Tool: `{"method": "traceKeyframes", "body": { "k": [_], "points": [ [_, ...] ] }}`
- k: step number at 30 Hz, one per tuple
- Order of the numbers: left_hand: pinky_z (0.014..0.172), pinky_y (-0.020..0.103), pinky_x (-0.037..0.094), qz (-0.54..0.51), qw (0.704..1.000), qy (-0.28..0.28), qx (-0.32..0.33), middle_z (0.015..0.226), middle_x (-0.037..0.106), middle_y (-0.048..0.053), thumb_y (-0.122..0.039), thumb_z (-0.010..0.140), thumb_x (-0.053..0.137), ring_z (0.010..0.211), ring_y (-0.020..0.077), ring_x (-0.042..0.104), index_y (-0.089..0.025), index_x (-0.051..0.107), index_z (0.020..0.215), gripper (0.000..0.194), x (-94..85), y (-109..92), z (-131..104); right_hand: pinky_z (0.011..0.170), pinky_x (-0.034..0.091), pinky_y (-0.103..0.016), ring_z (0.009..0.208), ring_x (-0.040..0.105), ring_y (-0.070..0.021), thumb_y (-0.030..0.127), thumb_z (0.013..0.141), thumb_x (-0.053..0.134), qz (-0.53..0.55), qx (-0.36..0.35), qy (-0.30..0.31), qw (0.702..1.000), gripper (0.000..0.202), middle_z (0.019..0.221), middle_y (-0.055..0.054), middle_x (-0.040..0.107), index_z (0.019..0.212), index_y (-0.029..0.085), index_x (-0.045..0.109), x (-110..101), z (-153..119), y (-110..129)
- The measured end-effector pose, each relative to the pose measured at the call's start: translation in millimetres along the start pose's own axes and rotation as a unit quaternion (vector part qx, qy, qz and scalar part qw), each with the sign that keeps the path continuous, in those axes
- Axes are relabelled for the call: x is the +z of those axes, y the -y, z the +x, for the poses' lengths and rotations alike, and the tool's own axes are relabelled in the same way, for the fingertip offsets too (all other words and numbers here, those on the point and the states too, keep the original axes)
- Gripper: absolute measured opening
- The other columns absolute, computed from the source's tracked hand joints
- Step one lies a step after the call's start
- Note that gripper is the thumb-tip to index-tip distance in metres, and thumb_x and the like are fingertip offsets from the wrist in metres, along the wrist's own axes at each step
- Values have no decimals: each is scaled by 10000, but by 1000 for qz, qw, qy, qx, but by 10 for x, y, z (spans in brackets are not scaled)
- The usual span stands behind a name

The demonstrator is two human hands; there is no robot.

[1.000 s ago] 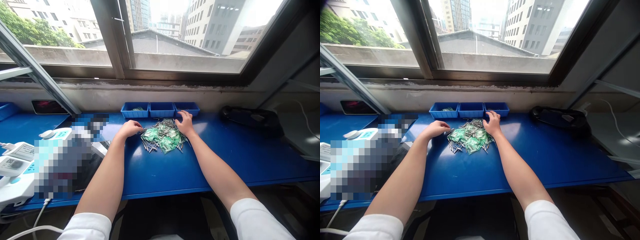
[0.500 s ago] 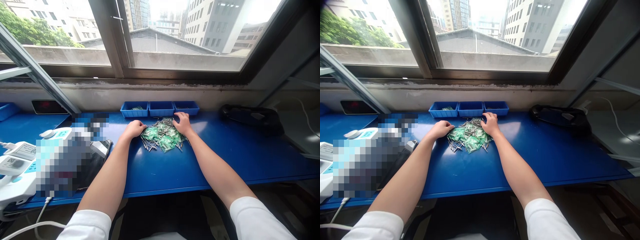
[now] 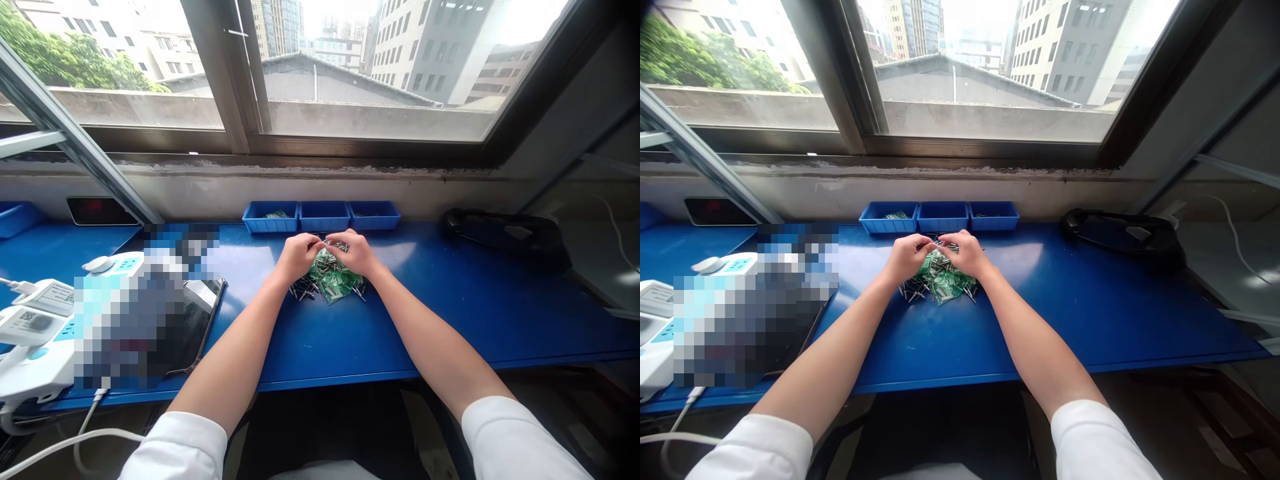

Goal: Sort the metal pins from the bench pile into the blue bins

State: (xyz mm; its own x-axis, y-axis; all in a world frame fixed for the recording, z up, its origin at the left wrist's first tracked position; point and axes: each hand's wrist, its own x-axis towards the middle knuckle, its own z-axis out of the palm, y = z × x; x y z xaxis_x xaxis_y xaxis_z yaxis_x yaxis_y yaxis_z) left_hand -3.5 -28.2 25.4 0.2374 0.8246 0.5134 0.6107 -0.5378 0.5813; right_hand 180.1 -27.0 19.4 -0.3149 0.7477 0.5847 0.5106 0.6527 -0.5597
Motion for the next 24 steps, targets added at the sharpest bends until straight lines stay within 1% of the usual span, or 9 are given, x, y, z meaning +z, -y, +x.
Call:
{"method": "traceKeyframes", "body": {
  "k": [4, 6, 8, 12, 15, 17, 20, 22, 24],
  "points": [
    [697, 257, 493, -19, 999, -21, 14, 784, 703, 34, -293, 822, 580, 698, 147, 617, -172, 699, 803, 171, 43, -44, -18, 659, 462, -307, 682, 547, -161, 367, 851, 576, 24, 15, 27, 999, 202, 786, -24, 707, 868, 231, 725, 48, -3, 49],
    [679, 252, 496, -31, 999, -27, 17, 787, 704, 30, -291, 816, 592, 702, 145, 619, -173, 702, 820, 162, 38, -41, -17, 645, 458, -307, 669, 554, -161, 347, 832, 596, 30, 36, 17, 999, 182, 749, -28, 697, 848, 224, 729, 55, -5, 30],
    [683, 249, 501, -39, 999, -29, 22, 805, 706, 26, -271, 810, 596, 719, 144, 624, -178, 704, 837, 145, 33, -32, -16, 641, 464, -306, 674, 576, -161, 349, 817, 606, 56, 65, -3, 996, 181, 763, -32, 699, 852, 219, 727, 58, -7, 13],
    [717, 254, 513, -40, 998, -43, 22, 830, 709, 27, -224, 813, 579, 744, 144, 631, -185, 705, 841, 135, 48, -25, -21, 603, 482, -296, 650, 601, -156, 385, 756, 658, 166, 116, -23, 979, 255, 782, -33, 701, 927, 203, 707, 62, -9, 19],
    [729, 265, 522, -42, 998, -48, 20, 836, 708, 28, -252, 825, 575, 757, 150, 638, -193, 702, 861, 144, 67, -31, -23, 618, 500, -304, 671, 616, -167, 396, 712, 693, 224, 126, -23, 966, 274, 795, -43, 701, 890, 189, 705, 52, -1, 26],
    [749, 280, 527, -42, 998, -50, 19, 876, 707, 36, -292, 820, 595, 781, 158, 643, -188, 690, 912, 169, 67, -29, -18, 653, 511, -317, 709, 625, -178, 400, 714, 687, 233, 133, -32, 963, 275, 818, -50, 704, 883, 184, 703, 32, 15, 5],
    [803, 309, 525, -29, 997, -72, -3, 967, 697, 60, -318, 801, 620, 851, 177, 643, -166, 657, 1003, 256, 42, 8, 3, 744, 514, -345, 781, 621, -193, 371, 736, 651, 171, 145, -82, 971, 283, 875, -59, 711, 938, 178, 696, -27, 61, -84],
    [829, 324, 520, -17, 996, -88, -29, 991, 690, 70, -302, 799, 614, 880, 186, 638, -156, 644, 1017, 264, 18, 56, 20, 844, 487, -372, 887, 599, -213, 327, 737, 630, 77, 149, -130, 977, 308, 939, -63, 712, 1001, 177, 684, -87, 100, -174],
    [842, 333, 517, -6, 994, -92, -57, 987, 689, 70, -283, 798, 601, 884, 191, 636, -156, 639, 1011, 251, -5, 109, 32, 932, 435, -414, 1024, 542, -250, 296, 730, 614, -19, 168, -157, 973, 385, 1000, -67, 706, 1094, 177, 654, -153, 135, -277]
  ]
}}
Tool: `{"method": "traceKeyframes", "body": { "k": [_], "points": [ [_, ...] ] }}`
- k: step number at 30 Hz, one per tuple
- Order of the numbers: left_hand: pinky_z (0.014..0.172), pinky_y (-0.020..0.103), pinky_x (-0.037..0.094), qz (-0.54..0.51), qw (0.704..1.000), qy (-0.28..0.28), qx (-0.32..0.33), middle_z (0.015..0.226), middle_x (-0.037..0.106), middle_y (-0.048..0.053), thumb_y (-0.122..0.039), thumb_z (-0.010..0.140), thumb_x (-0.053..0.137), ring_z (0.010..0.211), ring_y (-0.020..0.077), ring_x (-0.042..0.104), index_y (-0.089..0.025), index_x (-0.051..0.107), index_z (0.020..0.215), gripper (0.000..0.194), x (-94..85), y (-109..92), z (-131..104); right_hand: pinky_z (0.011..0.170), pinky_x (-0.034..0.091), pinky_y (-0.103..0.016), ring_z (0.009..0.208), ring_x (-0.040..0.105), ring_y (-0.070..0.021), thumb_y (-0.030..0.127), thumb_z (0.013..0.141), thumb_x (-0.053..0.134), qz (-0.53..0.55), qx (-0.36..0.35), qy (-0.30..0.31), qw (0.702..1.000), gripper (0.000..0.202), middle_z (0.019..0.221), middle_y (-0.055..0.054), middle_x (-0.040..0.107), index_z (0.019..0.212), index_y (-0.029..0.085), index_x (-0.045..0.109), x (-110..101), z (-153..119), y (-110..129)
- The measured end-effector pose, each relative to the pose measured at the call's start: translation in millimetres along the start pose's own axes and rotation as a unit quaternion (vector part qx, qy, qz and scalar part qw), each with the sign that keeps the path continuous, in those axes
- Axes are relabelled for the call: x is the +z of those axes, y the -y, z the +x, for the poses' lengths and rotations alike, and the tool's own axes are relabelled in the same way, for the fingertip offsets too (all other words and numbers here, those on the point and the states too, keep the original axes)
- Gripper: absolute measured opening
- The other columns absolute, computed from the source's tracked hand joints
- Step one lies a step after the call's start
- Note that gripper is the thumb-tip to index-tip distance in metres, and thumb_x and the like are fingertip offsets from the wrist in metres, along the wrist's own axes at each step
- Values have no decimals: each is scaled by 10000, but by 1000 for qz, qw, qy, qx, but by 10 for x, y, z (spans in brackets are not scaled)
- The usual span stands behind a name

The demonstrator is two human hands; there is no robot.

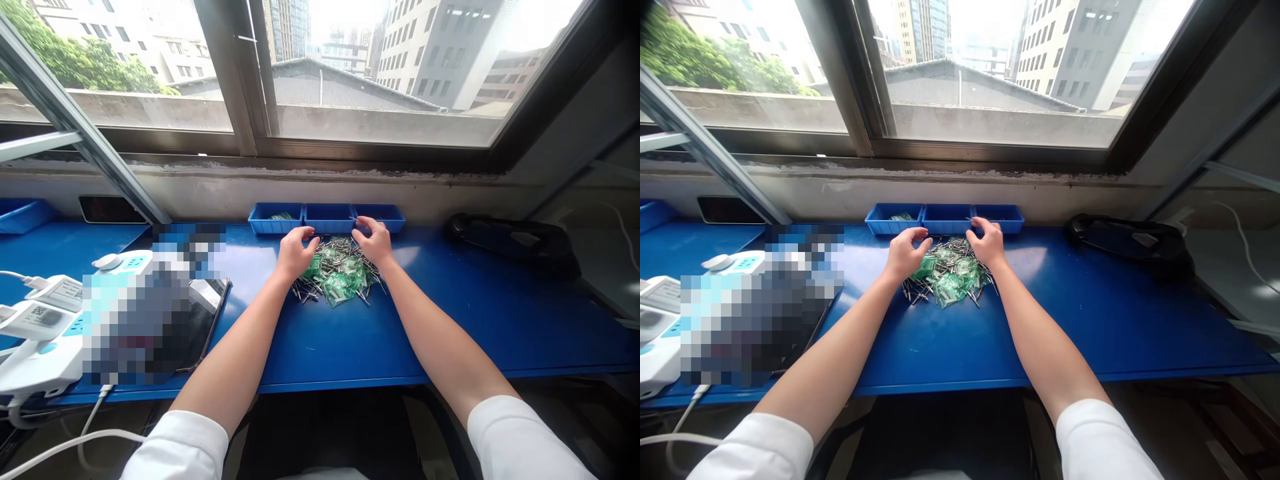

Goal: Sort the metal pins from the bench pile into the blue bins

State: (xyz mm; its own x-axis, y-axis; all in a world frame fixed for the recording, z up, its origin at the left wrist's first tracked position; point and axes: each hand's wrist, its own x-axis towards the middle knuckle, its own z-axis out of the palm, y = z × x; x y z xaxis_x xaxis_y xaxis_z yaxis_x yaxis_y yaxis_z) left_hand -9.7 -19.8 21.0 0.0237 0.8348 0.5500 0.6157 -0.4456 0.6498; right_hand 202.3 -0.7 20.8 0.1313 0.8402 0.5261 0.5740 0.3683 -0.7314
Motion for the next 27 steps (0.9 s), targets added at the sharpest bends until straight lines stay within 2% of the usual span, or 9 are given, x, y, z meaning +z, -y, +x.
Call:
{"method": "traceKeyframes", "body": {
  "k": [3, 5, 10, 15, 17, 20, 23, 25, 27],
  "points": [
    [856, 342, 510, 18, 1000, 8, -25, 982, 688, 72, -272, 793, 586, 891, 200, 634, -157, 636, 1005, 246, -18, 61, 16, 957, 366, -523, 1126, 441, -325, 301, 716, 606, -114, 34, -19, 993, 552, 1185, -91, 641, 1252, 176, 559, -52, 101, -143],
    [862, 348, 505, 30, 999, 16, -31, 985, 686, 82, -273, 793, 577, 901, 208, 631, -150, 637, 1001, 249, -21, 86, 18, 920, 352, -574, 1131, 403, -366, 326, 704, 616, -157, 48, -6, 986, 647, 1316, -111, 550, 1323, 185, 491, -64, 142, -247],
    [872, 361, 496, 52, 998, 29, -34, 982, 683, 88, -276, 797, 547, 916, 219, 625, -157, 650, 960, 227, -21, 141, 24, 891, 359, -593, 1153, 378, -380, 344, 695, 625, -167, 27, 17, 986, 687, 1451, -141, 383, 1344, 203, 448, -33, 149, -411],
    [882, 356, 487, 54, 997, 38, -41, 977, 687, 84, -277, 805, 529, 916, 217, 626, -161, 666, 947, 229, -59, 166, 43, 963, 364, -499, 1156, 427, -323, 261, 758, 559, -148, -49, -14, 988, 442, 1250, -150, 549, 1185, 153, 580, -15, 36, -250],
    [889, 348, 482, 47, 997, 57, -28, 983, 687, 78, -308, 817, 526, 931, 216, 623, -170, 673, 950, 242, -79, 139, 36, 952, 388, -456, 1084, 480, -292, 261, 765, 566, -118, -83, 18, 989, 316, 1121, -125, 616, 1055, 164, 641, -19, -25, -138],
    [915, 368, 463, 57, 991, 122, 21, 1038, 675, 71, -416, 826, 529, 1016, 238, 595, -196, 676, 990, 311, -95, 74, 1, 886, 424, -412, 964, 527, -254, 305, 760, 607, -78, -125, 126, 981, 211, 956, -80, 662, 926, 189, 667, -40, -102, -5],
    [952, 423, 422, 91, 978, 181, 56, 1114, 649, 78, -489, 823, 523, 1099, 273, 549, -214, 661, 1059, 388, -84, 32, -38, 841, 428, -391, 888, 538, -230, 354, 742, 648, -78, -151, 215, 962, 184, 884, -54, 664, 837, 198, 661, -70, -142, 56],
    [969, 451, 396, 115, 973, 190, 58, 1156, 630, 93, -488, 828, 515, 1126, 289, 530, -211, 646, 1104, 412, -64, 35, -51, 840, 423, -395, 889, 536, -232, 389, 746, 651, -97, -156, 231, 955, 226, 902, -57, 662, 866, 197, 659, -76, -156, 69],
    [980, 463, 377, 137, 972, 183, 51, 1175, 618, 104, -476, 843, 494, 1136, 297, 521, -208, 651, 1104, 405, -37, 53, -55, 873, 409, -423, 961, 521, -259, 429, 767, 631, -126, -154, 223, 954, 331, 1007, -80, 655, 1003, 198, 652, -56, -176, 73]
  ]
}}
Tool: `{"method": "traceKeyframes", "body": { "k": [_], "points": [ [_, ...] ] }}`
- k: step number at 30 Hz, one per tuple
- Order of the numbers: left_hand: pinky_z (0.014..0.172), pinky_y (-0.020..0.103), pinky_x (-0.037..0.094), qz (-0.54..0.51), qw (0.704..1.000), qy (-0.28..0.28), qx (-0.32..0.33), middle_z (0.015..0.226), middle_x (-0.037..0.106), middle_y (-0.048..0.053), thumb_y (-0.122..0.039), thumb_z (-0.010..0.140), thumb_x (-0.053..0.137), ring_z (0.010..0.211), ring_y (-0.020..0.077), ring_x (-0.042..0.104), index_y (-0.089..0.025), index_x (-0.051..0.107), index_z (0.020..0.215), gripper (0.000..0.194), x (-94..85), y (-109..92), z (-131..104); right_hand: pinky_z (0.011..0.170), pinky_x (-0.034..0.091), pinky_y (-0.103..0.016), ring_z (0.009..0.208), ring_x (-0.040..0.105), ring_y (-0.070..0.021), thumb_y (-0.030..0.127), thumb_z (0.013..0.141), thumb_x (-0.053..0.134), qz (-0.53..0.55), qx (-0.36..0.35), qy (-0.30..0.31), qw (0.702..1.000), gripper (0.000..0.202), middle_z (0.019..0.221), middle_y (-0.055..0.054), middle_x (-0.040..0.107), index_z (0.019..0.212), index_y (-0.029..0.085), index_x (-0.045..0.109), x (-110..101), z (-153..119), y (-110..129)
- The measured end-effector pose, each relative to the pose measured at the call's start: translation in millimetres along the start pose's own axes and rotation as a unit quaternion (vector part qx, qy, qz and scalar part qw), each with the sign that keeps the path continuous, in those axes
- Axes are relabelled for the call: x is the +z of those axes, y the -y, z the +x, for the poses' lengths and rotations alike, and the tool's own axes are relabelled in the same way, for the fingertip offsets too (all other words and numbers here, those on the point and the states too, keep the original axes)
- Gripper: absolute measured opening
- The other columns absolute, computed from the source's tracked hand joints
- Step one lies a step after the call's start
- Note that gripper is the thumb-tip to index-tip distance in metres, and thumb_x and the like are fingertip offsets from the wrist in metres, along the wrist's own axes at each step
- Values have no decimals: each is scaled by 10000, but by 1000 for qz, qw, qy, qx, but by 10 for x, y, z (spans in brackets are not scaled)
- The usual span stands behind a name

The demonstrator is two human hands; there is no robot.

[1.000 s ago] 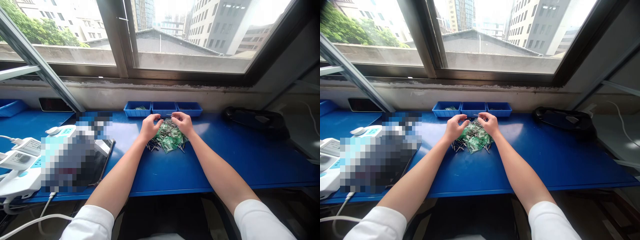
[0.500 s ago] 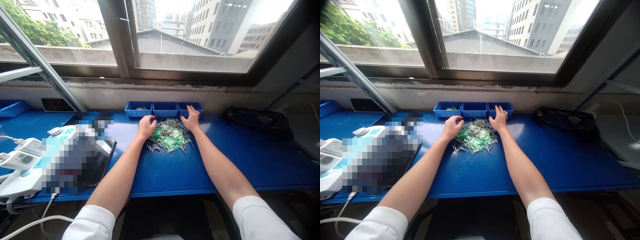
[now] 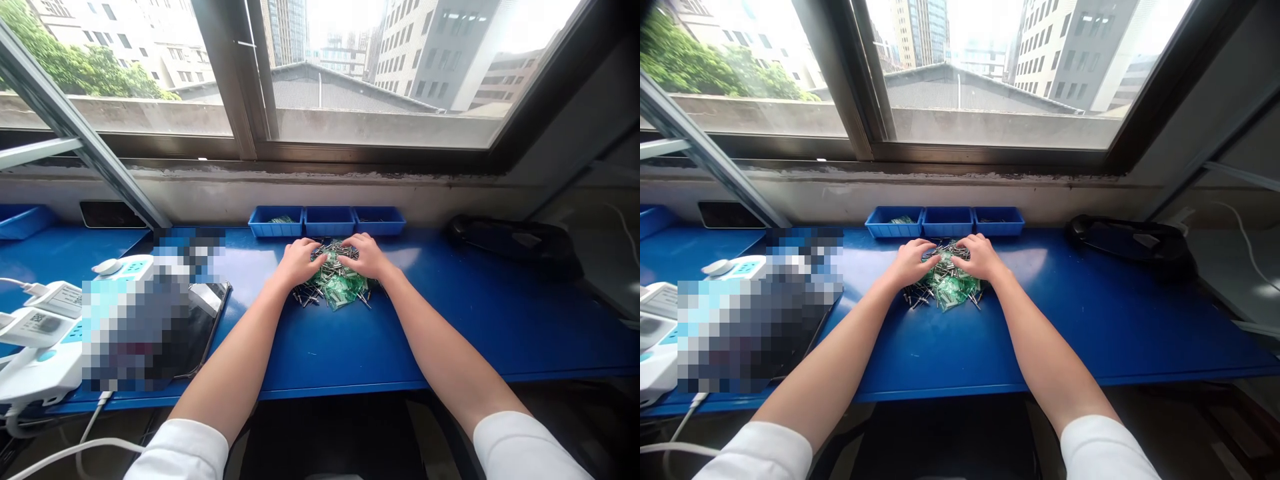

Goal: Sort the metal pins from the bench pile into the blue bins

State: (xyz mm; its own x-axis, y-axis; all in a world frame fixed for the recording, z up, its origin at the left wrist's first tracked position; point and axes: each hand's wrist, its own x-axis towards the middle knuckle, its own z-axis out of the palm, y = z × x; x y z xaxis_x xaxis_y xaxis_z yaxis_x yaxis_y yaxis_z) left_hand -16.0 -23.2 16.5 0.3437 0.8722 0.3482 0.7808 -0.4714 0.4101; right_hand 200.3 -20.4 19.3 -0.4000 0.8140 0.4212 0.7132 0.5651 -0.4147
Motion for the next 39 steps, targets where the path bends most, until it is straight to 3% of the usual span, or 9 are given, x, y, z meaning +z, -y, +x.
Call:
{"method": "traceKeyframes", "body": {
  "k": [4, 8, 13, 18, 23, 27, 31, 35, 39],
  "points": [
    [991, 479, 352, 20, 1000, 1, -13, 1162, 618, 108, -466, 857, 477, 1130, 302, 523, -209, 697, 996, 365, 64, 10, 19, 928, 371, -484, 1102, 457, -314, 499, 804, 578, -39, 10, 22, 999, 476, 1192, -99, 603, 1186, 215, 601, 105, -5, 45],
    [980, 461, 358, -4, 1000, -5, -20, 1149, 632, 101, -406, 824, 545, 1112, 287, 546, -210, 689, 971, 284, 105, -21, 36, 928, 373, -486, 1099, 459, -307, 489, 829, 551, -34, 8, 38, 999, 422, 1178, -97, 612, 1150, 226, 628, 186, 4, 79],
    [947, 436, 375, -54, 998, -24, -39, 1035, 690, 65, -311, 800, 585, 1034, 263, 601, -226, 644, 1010, 234, 108, -82, 50, 931, 378, -477, 1087, 477, -297, 462, 801, 600, -16, 1, 15, 1000, 425, 1172, -99, 618, 1143, 212, 622, 184, 24, 96],
    [929, 422, 388, -92, 993, -73, -29, 941, 712, 35, -225, 818, 561, 923, 213, 638, -228, 608, 1066, 253, 83, -143, 47, 894, 425, -437, 1014, 537, -270, 392, 801, 613, 40, 6, -36, 999, 355, 1087, -93, 666, 1091, 189, 640, 139, 39, 121],
    [919, 368, 411, -123, 984, -124, 26, 972, 706, 36, -179, 815, 560, 948, 185, 630, -223, 631, 1045, 244, 14, -218, 23, 690, 503, -340, 738, 618, -191, 317, 796, 606, 150, 18, -73, 986, 174, 819, -47, 702, 888, 199, 695, 102, 40, 162],
    [962, 373, 393, -110, 980, -152, 62, 1043, 681, 30, -147, 773, 593, 1030, 192, 599, -230, 676, 830, 130, -36, -254, 1, 675, 539, -343, 822, 649, -207, 269, 791, 592, 164, 8, -180, 970, 137, 926, -65, 702, 832, 215, 711, 87, 41, 225],
    [989, 381, 388, -112, 975, -182, 68, 1095, 666, 28, -119, 757, 593, 1096, 200, 571, -225, 657, 761, 124, -39, -240, -1, 734, 561, -358, 892, 656, -213, 249, 824, 539, 153, -1, -217, 964, 178, 978, -69, 698, 821, 233, 717, 102, 31, 266],
    [885, 343, 458, -150, 973, -175, 35, 962, 699, 34, -203, 816, 575, 952, 183, 621, -218, 626, 905, 103, -13, -222, -2, 689, 552, -338, 801, 658, -202, 326, 828, 573, 178, -4, -195, 965, 176, 923, -69, 710, 882, 221, 703, 156, 18, 251],
    [642, 245, 476, -210, 962, -171, -16, 835, 680, 5, -279, 834, 567, 744, 137, 609, -226, 512, 1118, 294, 23, -224, 1, 607, 519, -312, 616, 601, -158, 374, 815, 591, 212, 54, -158, 963, 333, 810, -39, 697, 1105, 212, 617, 186, 22, 258]
  ]
}}
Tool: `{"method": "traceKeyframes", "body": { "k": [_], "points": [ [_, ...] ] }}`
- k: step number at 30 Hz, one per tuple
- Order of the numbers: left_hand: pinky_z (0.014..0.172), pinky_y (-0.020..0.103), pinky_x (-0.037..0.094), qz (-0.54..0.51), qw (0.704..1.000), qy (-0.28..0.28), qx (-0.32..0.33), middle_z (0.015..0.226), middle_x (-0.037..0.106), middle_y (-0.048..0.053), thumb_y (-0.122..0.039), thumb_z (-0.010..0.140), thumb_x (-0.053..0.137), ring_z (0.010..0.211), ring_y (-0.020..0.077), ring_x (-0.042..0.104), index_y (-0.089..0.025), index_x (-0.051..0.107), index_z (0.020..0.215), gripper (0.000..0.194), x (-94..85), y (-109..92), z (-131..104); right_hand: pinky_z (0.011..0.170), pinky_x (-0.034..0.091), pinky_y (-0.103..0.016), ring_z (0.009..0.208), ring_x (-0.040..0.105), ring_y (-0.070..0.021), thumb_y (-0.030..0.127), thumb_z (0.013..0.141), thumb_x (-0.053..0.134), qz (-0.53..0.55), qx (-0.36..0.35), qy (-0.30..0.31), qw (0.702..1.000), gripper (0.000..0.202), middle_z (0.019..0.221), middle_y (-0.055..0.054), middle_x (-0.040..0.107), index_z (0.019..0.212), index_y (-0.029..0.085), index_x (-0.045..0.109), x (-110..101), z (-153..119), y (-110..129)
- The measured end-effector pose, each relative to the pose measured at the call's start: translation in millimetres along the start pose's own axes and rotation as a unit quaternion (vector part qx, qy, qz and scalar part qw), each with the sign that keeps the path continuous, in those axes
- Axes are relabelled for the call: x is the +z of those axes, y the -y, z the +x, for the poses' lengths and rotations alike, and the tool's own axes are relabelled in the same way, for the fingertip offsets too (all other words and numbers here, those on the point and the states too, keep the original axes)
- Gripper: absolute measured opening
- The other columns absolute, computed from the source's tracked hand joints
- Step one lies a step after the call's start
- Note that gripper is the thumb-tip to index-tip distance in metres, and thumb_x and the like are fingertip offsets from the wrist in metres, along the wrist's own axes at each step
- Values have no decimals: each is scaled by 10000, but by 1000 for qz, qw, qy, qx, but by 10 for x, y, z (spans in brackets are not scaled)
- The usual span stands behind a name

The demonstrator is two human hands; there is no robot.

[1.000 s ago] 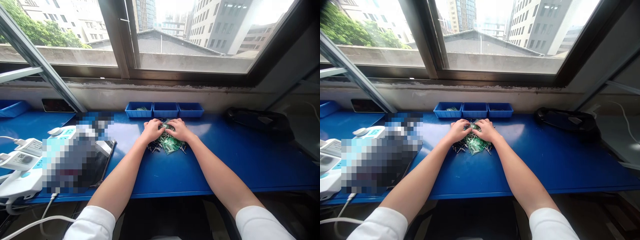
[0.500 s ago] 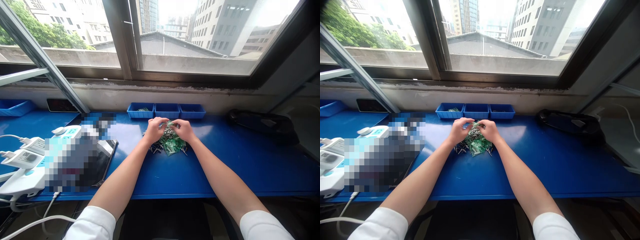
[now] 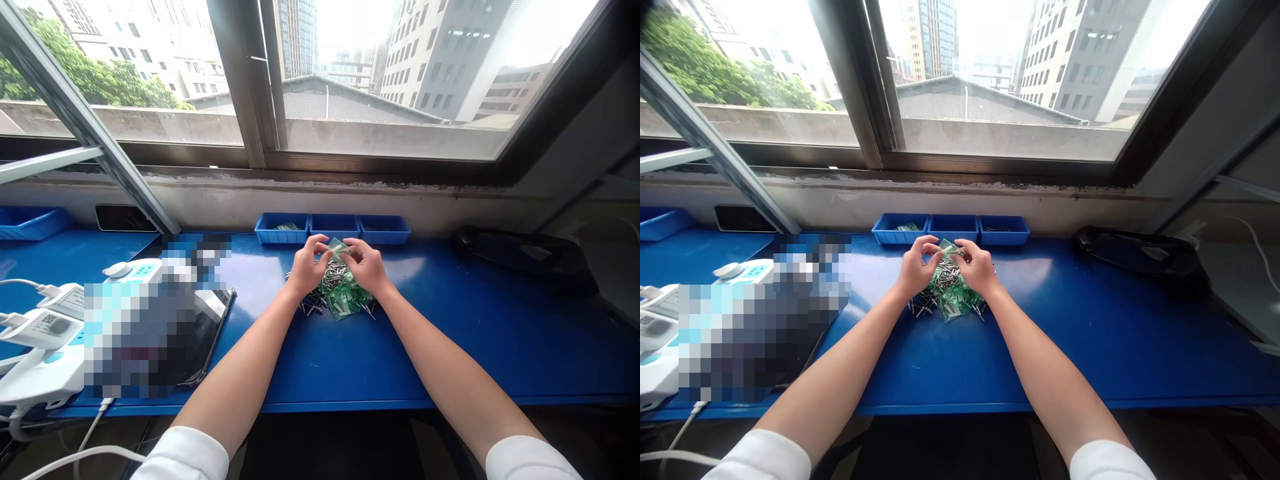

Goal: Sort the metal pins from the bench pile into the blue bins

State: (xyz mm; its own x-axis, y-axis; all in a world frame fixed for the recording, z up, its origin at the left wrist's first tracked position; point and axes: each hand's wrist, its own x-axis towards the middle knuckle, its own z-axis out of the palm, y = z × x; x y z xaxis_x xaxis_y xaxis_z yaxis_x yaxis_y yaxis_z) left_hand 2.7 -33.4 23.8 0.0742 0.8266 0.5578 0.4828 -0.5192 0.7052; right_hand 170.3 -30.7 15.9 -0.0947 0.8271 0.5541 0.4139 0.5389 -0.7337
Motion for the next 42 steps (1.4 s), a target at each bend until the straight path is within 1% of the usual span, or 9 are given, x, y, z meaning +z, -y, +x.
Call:
{"method": "traceKeyframes", "body": {
  "k": [4, 10, 15, 18, 22, 26, 30, 37, 42],
  "points": [
    [617, 221, 464, -24, 1000, -12, -6, 785, 650, -12, -294, 841, 546, 695, 117, 589, -223, 513, 1097, 267, 13, 18, 6, 623, 513, -307, 635, 569, -144, 406, 804, 594, -3, 7, -17, 1000, 418, 890, -54, 673, 1162, 191, 568, -2, 14, 15],
    [760, 283, 502, -13, 996, -84, -40, 867, 684, 39, -329, 830, 560, 787, 156, 620, -180, 639, 918, 189, -78, 152, 101, 658, 513, -318, 703, 565, -156, 408, 812, 571, -28, 15, -30, 999, 374, 961, -73, 653, 1111, 184, 592, -71, 39, -45],
    [896, 336, 487, -82, 974, -183, -105, 1060, 665, 98, -344, 809, 588, 990, 211, 620, -153, 611, 1108, 355, -263, 430, 312, 675, 512, -322, 709, 567, -157, 397, 821, 555, -52, 16, -8, 998, 363, 947, -67, 657, 1110, 180, 594, -119, 43, -107],
    [1000, 357, 436, -187, 966, -128, -127, 1268, 581, 106, -269, 776, 608, 1204, 234, 526, -193, 499, 1276, 517, -350, 574, 389, 701, 511, -325, 744, 591, -170, 372, 819, 559, -59, 15, 33, 998, 370, 885, -53, 672, 1134, 179, 584, -136, 34, -119],
    [993, 401, 443, -200, 963, -80, -161, 1193, 628, 121, -271, 736, 625, 1148, 250, 568, -163, 533, 1214, 498, -377, 592, 363, 721, 509, -325, 774, 615, -180, 353, 818, 562, -68, 13, 50, 996, 353, 839, -41, 683, 1127, 184, 590, -142, 28, -123],
    [927, 399, 481, -110, 985, -40, -130, 1044, 683, 94, -319, 735, 622, 989, 235, 634, -149, 614, 1049, 357, -339, 455, 271, 741, 503, -333, 792, 608, -187, 344, 810, 576, -78, -4, 61, 995, 301, 844, -49, 685, 1057, 179, 627, -168, 31, -113],
    [941, 386, 462, 43, 996, -1, -73, 1071, 675, 83, -302, 764, 594, 1018, 234, 613, -161, 638, 1021, 296, -270, 305, 166, 812, 484, -366, 895, 583, -215, 344, 778, 625, -102, -55, 126, 985, 274, 919, -62, 685, 999, 185, 658, -241, 33, -93],
    [1000, 431, 389, 179, 980, 85, 8, 1161, 639, 83, -380, 826, 546, 1144, 260, 536, -193, 626, 1094, 336, -147, 221, 46, 984, 381, -503, 1112, 460, -306, 592, 565, 766, -166, -62, 250, 952, 660, 1126, -86, 615, 1105, 228, 656, -284, 22, -139],
    [994, 438, 373, 191, 976, 101, 10, 1185, 624, 82, -385, 853, 509, 1157, 258, 521, -206, 622, 1095, 322, -133, 215, 29, 975, 393, -486, 1085, 472, -287, 572, 660, 715, -169, -63, 244, 953, 447, 1071, -79, 627, 958, 239, 717, -224, 22, -197]
  ]
}}
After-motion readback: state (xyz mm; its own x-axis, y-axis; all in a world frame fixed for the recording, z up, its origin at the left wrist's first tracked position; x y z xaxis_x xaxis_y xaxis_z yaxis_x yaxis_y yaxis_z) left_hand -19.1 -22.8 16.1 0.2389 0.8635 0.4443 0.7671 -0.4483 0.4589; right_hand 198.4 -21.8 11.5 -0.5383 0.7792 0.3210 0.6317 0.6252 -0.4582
